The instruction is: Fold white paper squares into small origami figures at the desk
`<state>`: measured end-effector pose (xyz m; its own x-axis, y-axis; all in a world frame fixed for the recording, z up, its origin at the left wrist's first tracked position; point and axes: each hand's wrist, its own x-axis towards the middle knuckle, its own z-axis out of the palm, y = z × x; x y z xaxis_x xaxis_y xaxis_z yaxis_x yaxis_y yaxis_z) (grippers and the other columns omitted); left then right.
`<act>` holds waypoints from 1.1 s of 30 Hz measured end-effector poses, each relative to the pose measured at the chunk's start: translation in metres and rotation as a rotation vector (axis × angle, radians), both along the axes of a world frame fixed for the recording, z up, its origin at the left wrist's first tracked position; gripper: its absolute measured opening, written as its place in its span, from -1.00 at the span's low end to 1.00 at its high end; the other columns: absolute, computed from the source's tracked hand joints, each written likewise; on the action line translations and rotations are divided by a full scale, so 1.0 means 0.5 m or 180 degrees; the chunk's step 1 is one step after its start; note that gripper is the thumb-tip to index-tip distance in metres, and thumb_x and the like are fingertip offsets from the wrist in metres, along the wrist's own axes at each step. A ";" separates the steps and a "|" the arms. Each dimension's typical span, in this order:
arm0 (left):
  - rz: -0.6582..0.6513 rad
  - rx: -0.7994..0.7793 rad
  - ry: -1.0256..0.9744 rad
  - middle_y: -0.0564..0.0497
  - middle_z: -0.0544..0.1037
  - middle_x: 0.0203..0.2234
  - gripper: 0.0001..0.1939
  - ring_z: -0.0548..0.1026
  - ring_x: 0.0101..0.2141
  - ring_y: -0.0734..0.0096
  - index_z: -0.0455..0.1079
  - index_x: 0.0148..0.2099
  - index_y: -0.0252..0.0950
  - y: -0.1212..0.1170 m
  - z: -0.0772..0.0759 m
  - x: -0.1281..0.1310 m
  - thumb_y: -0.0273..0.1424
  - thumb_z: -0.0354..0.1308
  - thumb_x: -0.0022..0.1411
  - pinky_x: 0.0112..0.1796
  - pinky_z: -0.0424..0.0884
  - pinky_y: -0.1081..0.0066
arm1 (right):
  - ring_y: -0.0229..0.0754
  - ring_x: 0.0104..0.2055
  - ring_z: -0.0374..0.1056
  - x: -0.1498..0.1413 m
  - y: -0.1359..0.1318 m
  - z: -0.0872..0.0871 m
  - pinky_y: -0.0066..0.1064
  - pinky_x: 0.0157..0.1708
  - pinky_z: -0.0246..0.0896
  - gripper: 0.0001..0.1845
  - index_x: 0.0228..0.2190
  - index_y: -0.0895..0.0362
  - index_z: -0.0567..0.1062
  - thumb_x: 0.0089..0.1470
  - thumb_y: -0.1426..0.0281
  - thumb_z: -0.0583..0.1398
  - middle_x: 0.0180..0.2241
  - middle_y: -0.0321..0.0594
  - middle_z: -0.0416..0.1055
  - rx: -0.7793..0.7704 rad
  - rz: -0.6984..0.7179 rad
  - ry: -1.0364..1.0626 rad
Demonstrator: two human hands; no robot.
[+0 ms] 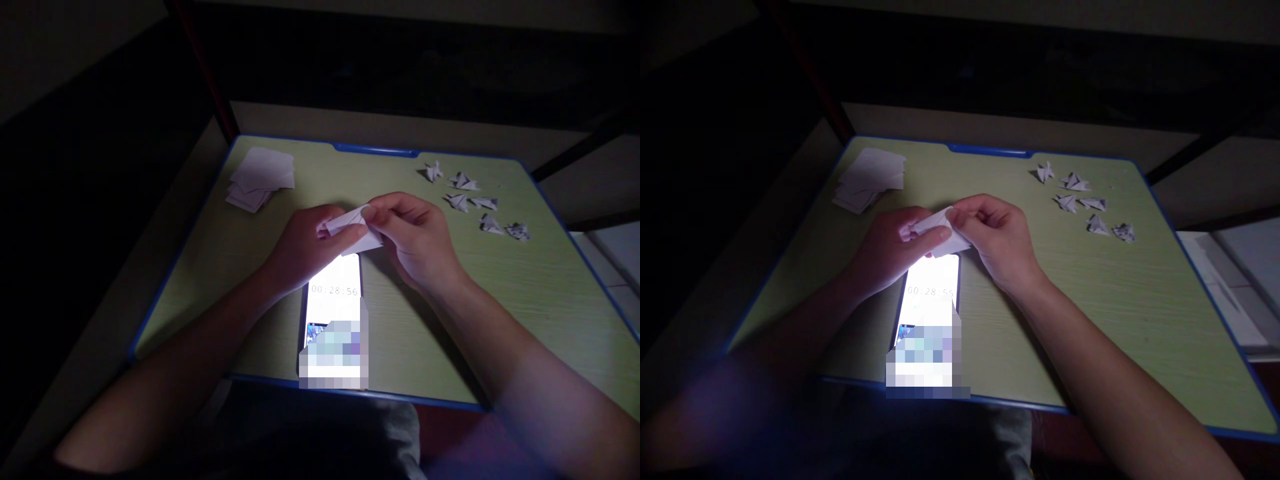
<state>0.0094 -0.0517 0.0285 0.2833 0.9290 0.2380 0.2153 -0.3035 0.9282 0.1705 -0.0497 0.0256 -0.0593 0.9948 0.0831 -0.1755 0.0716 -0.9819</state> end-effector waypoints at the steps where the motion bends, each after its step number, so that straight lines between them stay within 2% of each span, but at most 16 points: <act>1: 0.0010 0.0042 0.0147 0.13 0.41 -0.67 -0.77 0.38 -0.60 0.57 0.34 -0.50 -0.32 -0.001 0.001 -0.001 -0.36 0.20 0.17 -0.59 0.20 0.53 | -0.34 -0.54 0.29 0.001 0.000 0.000 -0.43 -0.55 0.16 -0.85 -0.51 0.08 0.59 -0.15 0.31 0.42 -0.55 -0.33 0.48 -0.0018 0.0013 -0.0007; 7: 0.0131 0.0179 0.0346 0.12 0.41 -0.69 -0.72 0.35 -0.62 0.57 0.35 -0.54 -0.32 -0.006 0.004 -0.004 -0.35 0.18 0.19 -0.59 0.15 0.51 | -0.32 -0.52 0.30 0.006 0.000 0.000 -0.42 -0.53 0.16 -0.97 -0.49 0.08 0.62 -0.11 0.40 0.36 -0.53 -0.32 0.49 -0.0038 0.0165 -0.0022; 15: 0.0060 0.0156 0.0185 0.16 0.34 -0.71 -0.75 0.29 -0.64 0.59 0.32 -0.56 -0.30 -0.003 -0.002 -0.004 -0.40 0.22 0.13 -0.60 0.13 0.51 | -0.35 -0.53 0.26 0.008 0.001 0.000 -0.43 -0.53 0.10 -0.96 -0.52 0.07 0.62 -0.07 0.38 0.35 -0.54 -0.34 0.48 0.0109 0.0138 -0.0071; 22: 0.0039 0.0047 0.0133 0.17 0.36 -0.69 -0.80 0.30 -0.62 0.59 0.32 -0.54 -0.30 -0.008 0.008 0.001 -0.44 0.23 0.08 -0.59 0.18 0.54 | -0.33 -0.55 0.24 0.008 0.000 0.001 -0.41 -0.55 0.07 -0.94 -0.52 0.08 0.61 -0.06 0.39 0.32 -0.56 -0.32 0.45 0.0116 0.0108 -0.0224; 26: -0.0006 0.0081 0.0032 0.15 0.40 -0.65 -0.82 0.37 -0.57 0.58 0.35 -0.50 -0.30 -0.007 0.004 0.002 -0.42 0.22 0.11 -0.56 0.22 0.54 | -0.34 -0.54 0.26 0.008 0.000 -0.003 -0.41 -0.54 0.10 -0.95 -0.49 0.07 0.63 -0.03 0.40 0.32 -0.54 -0.32 0.46 0.0196 0.0067 -0.0230; 30: -0.0036 -0.0014 0.0044 0.13 0.44 -0.66 -0.75 0.39 -0.58 0.56 0.38 -0.51 -0.30 -0.007 0.000 -0.002 -0.35 0.18 0.20 -0.58 0.22 0.53 | -0.30 -0.51 0.32 0.005 -0.001 -0.002 -0.40 -0.52 0.17 -0.96 -0.48 0.06 0.62 -0.03 0.40 0.32 -0.52 -0.31 0.48 0.0213 0.0007 -0.0236; 33: -0.0007 -0.0041 0.0012 0.13 0.44 -0.67 -0.78 0.39 -0.59 0.56 0.40 -0.51 -0.30 -0.010 0.004 -0.002 -0.38 0.20 0.18 -0.58 0.21 0.52 | -0.30 -0.49 0.32 0.004 -0.002 0.000 -0.39 -0.50 0.20 -0.97 -0.48 0.05 0.63 -0.03 0.39 0.33 -0.50 -0.31 0.49 0.0232 -0.0036 -0.0210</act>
